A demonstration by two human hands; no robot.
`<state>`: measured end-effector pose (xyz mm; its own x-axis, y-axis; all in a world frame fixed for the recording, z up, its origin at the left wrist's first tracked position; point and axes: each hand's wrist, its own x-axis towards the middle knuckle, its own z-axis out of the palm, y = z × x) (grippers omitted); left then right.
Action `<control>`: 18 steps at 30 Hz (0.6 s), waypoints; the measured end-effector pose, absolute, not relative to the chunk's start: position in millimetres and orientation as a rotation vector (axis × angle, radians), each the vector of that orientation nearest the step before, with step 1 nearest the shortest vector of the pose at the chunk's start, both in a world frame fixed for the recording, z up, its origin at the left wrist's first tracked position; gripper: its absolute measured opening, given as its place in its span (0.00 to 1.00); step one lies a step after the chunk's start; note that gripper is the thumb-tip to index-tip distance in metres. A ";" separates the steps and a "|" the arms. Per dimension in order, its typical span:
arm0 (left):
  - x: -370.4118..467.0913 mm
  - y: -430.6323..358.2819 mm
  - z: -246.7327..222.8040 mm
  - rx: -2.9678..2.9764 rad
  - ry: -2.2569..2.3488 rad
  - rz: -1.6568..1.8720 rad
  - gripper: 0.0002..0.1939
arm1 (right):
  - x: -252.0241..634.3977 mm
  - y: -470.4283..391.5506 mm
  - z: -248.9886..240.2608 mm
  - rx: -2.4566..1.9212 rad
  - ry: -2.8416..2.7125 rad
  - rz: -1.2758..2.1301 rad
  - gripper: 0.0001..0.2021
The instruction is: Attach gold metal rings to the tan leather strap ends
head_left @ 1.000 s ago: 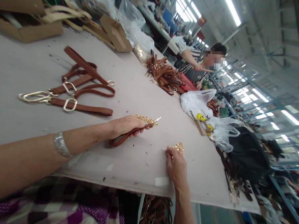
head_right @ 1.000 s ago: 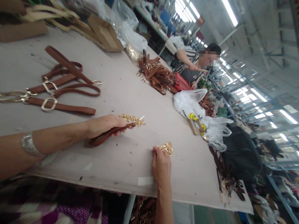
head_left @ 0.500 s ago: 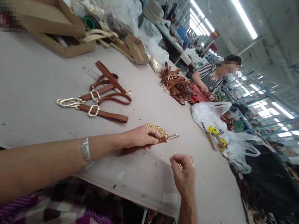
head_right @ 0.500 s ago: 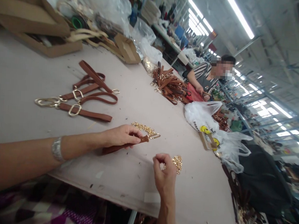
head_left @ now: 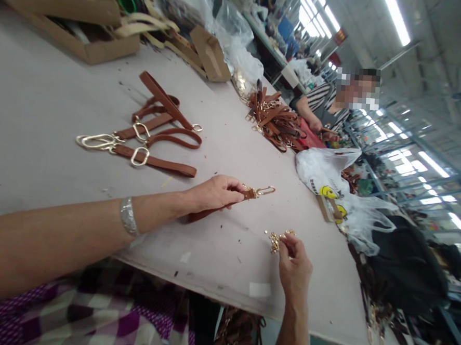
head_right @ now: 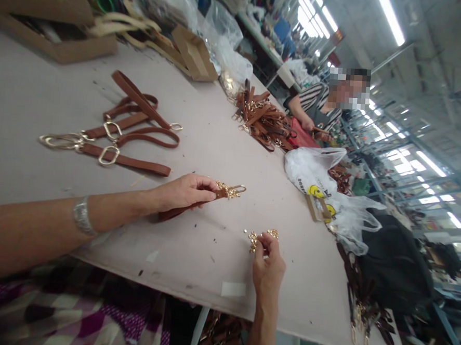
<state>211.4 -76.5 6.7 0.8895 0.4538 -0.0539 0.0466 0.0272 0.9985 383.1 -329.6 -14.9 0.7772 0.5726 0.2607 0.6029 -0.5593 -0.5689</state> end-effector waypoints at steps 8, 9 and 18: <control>212.9 -74.9 0.6 1.542 0.439 0.364 0.12 | 381.0 -295.6 -23.8 -2.563 -1.376 -0.240 0.14; 213.1 -74.8 0.1 1.538 0.435 0.366 0.12 | 382.5 -294.3 -23.7 -2.583 -1.422 -0.264 0.14; 217.4 -77.7 -1.8 1.545 0.419 0.433 0.10 | 367.8 -281.7 -9.0 -2.288 -1.212 0.014 0.07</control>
